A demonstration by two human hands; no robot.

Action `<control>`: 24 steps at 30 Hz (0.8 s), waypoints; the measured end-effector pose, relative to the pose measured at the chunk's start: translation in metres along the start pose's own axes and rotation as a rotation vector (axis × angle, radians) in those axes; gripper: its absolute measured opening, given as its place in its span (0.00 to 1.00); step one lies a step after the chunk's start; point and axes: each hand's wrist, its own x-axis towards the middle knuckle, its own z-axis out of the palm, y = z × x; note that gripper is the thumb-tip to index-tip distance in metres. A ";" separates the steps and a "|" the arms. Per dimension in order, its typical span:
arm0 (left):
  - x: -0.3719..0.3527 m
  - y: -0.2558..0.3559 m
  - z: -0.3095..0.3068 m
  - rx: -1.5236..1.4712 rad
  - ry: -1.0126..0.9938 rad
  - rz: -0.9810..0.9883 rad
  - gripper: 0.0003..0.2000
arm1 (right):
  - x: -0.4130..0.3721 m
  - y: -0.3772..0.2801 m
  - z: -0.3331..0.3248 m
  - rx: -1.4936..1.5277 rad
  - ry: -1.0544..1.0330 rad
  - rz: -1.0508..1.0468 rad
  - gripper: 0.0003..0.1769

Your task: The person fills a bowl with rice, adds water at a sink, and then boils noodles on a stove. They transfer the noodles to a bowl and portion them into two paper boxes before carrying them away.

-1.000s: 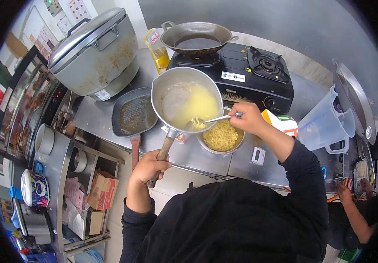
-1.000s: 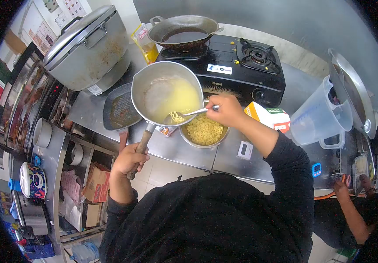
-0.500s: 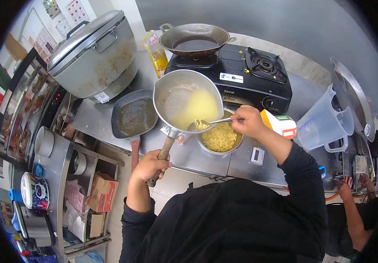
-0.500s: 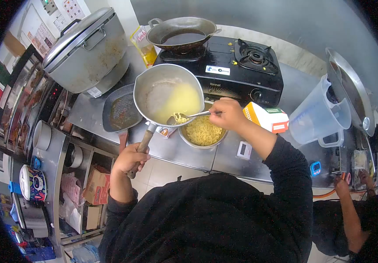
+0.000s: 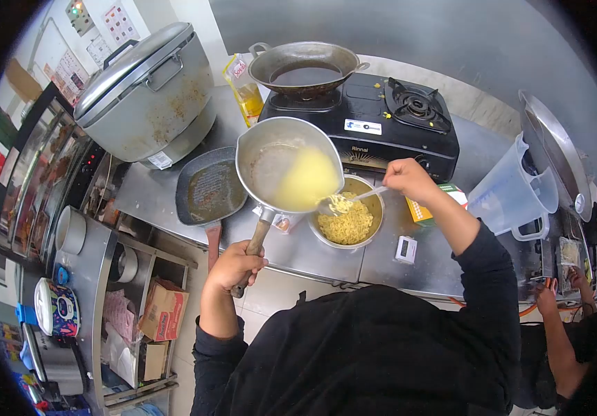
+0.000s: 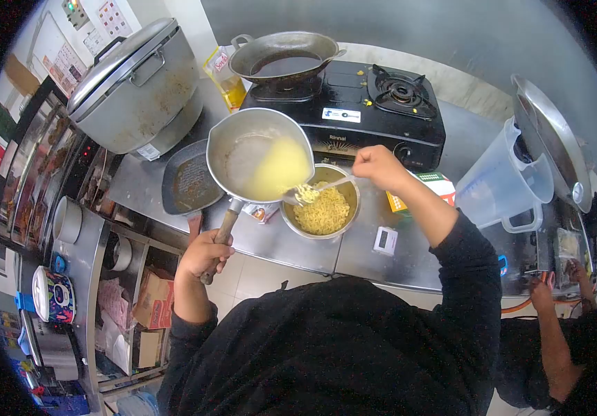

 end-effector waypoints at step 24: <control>0.003 0.035 0.001 0.000 -0.043 0.050 0.07 | -0.061 -0.031 -0.023 -0.720 0.738 -0.938 0.08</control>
